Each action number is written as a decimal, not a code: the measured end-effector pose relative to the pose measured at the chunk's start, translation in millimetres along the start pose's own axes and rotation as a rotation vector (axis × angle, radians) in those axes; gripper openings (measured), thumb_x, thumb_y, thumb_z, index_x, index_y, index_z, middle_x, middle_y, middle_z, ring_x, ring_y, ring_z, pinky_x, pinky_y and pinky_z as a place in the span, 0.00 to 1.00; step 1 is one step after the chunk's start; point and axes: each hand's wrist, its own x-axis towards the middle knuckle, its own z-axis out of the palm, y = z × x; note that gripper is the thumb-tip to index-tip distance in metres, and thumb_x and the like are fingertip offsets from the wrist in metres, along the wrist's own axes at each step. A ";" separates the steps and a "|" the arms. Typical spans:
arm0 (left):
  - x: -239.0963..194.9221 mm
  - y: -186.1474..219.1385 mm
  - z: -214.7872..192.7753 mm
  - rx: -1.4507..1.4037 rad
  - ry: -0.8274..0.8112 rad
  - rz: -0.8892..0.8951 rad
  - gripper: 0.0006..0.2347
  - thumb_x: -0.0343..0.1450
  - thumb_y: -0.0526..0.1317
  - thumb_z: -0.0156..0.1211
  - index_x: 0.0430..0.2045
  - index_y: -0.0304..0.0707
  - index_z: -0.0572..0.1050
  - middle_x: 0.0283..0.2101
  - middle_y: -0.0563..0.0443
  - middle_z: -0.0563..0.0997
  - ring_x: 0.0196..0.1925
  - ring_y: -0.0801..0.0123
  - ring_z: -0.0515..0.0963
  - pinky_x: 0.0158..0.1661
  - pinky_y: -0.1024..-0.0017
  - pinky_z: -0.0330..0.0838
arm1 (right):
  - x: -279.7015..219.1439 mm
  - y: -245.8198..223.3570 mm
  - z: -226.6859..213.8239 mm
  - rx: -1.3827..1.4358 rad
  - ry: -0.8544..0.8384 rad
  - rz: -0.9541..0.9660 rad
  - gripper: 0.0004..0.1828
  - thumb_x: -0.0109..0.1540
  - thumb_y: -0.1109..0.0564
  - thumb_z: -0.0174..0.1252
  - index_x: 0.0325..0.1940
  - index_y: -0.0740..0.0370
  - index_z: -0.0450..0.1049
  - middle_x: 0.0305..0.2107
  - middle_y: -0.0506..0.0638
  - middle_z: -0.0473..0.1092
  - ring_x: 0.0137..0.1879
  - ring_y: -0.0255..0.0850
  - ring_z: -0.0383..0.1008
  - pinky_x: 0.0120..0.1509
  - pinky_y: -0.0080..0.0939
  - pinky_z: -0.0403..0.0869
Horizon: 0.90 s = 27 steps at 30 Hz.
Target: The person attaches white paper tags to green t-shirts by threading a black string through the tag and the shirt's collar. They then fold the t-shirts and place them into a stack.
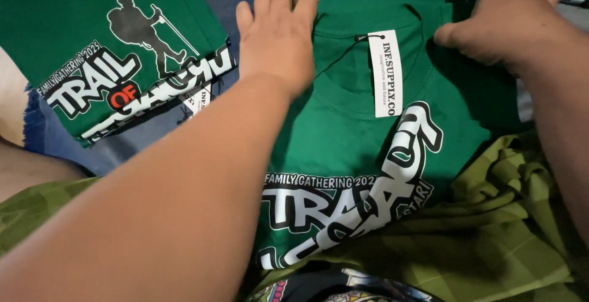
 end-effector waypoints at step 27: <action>-51.7 -9.3 -32.1 -0.382 -0.300 -0.366 0.05 0.68 0.43 0.66 0.26 0.46 0.84 0.30 0.48 0.86 0.32 0.51 0.83 0.40 0.56 0.76 | -19.6 -49.0 -22.2 1.307 -0.478 0.395 0.18 0.64 0.62 0.58 0.58 0.63 0.70 0.46 0.53 0.76 0.44 0.37 0.78 0.45 0.29 0.77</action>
